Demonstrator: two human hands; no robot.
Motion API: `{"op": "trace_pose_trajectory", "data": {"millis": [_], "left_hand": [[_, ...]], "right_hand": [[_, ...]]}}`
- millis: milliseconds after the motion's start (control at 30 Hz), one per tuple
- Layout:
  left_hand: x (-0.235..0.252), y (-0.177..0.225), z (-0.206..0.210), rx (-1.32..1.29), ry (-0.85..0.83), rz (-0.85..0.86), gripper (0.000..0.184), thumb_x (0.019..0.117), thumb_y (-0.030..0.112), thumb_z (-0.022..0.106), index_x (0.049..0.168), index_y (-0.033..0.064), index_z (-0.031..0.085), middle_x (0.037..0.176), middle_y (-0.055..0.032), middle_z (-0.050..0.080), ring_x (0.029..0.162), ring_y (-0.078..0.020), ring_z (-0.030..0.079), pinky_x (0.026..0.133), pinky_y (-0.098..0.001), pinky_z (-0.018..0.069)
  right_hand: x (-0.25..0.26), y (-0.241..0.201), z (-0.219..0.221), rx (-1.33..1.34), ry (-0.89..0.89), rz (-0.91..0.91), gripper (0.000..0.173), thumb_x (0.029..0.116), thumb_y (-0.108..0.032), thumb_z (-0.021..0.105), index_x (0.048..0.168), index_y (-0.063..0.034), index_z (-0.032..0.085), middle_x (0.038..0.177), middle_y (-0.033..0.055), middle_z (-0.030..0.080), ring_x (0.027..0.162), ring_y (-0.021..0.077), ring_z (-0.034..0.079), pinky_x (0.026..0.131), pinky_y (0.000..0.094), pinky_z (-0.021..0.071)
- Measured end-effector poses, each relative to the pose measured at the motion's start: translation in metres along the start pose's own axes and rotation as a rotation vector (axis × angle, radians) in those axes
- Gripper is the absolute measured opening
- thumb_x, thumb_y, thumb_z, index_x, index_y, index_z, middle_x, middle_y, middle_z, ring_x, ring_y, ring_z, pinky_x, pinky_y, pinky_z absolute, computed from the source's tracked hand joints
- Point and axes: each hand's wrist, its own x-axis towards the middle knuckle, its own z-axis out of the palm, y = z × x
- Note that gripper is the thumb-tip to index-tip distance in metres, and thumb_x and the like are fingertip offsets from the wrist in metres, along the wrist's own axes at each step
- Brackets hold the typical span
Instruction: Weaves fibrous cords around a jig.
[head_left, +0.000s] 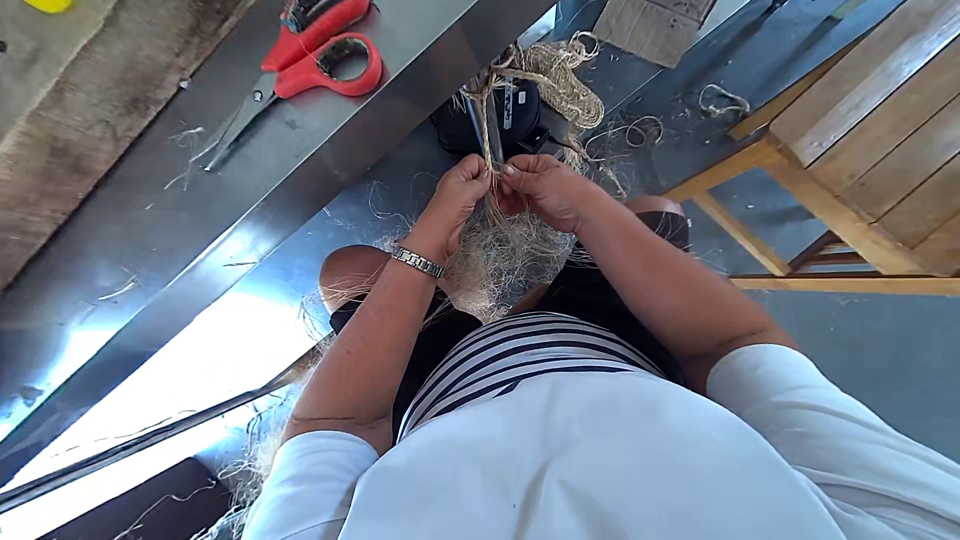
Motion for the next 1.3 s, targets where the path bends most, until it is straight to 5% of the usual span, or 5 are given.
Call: {"op": "trace_pose_trajectory", "data": {"millis": [600,767,1000,1133,1300], "left_hand": [[0.000,-0.006,0.003,0.009,0.064,0.025,0.020,0.1055,0.006,0.048,0.087,0.0123,0.050,0.072,0.0068,0.047,0.057,0.0017,0.040,0.052,-0.0125,0.0318],[-0.002,-0.003,0.007,0.018,0.083,0.014,0.019,0.1057,0.006,0.047,0.088,0.0115,0.051,0.072,0.0067,0.045,0.058,0.0014,0.039,0.053,-0.0133,0.0317],[-0.005,0.004,0.011,0.143,0.106,-0.036,0.022,0.1102,0.019,0.041,0.091,0.0123,0.050,0.075,0.0047,0.043,0.062,-0.0019,0.040,0.057,-0.0175,0.0334],[0.003,0.004,0.011,0.248,0.100,-0.020,0.021,0.1077,0.015,0.045,0.088,0.0096,0.049,0.078,0.0019,0.044,0.068,-0.0052,0.042,0.064,-0.0240,0.0348],[-0.004,0.004,0.001,0.043,0.072,-0.057,0.016,0.1058,0.012,0.049,0.090,0.0153,0.050,0.070,0.0083,0.046,0.052,0.0018,0.039,0.048,-0.0133,0.0335]], "right_hand": [[-0.005,0.003,0.004,-0.042,0.057,-0.046,0.022,0.1046,-0.008,0.051,0.085,-0.0094,0.061,0.062,-0.0086,0.051,0.047,-0.0017,0.038,0.044,0.0145,0.0305],[-0.001,0.008,0.006,-0.222,0.162,-0.182,0.023,0.0989,-0.011,0.064,0.076,-0.0092,0.060,0.066,-0.0074,0.057,0.058,-0.0021,0.050,0.058,0.0169,0.0412],[-0.002,0.004,0.008,-0.618,0.223,-0.285,0.032,0.0990,-0.021,0.065,0.071,-0.0068,0.058,0.063,-0.0029,0.047,0.058,0.0068,0.043,0.058,0.0284,0.0377],[-0.004,0.000,0.010,-0.730,0.182,-0.258,0.029,0.1026,-0.021,0.058,0.079,-0.0053,0.060,0.071,0.0021,0.053,0.066,0.0145,0.051,0.065,0.0390,0.0426],[-0.037,-0.009,-0.047,-0.792,0.093,-0.326,0.027,0.1050,-0.014,0.049,0.096,0.0051,0.066,0.091,0.0116,0.065,0.084,0.0141,0.060,0.082,0.0346,0.0489]]}}
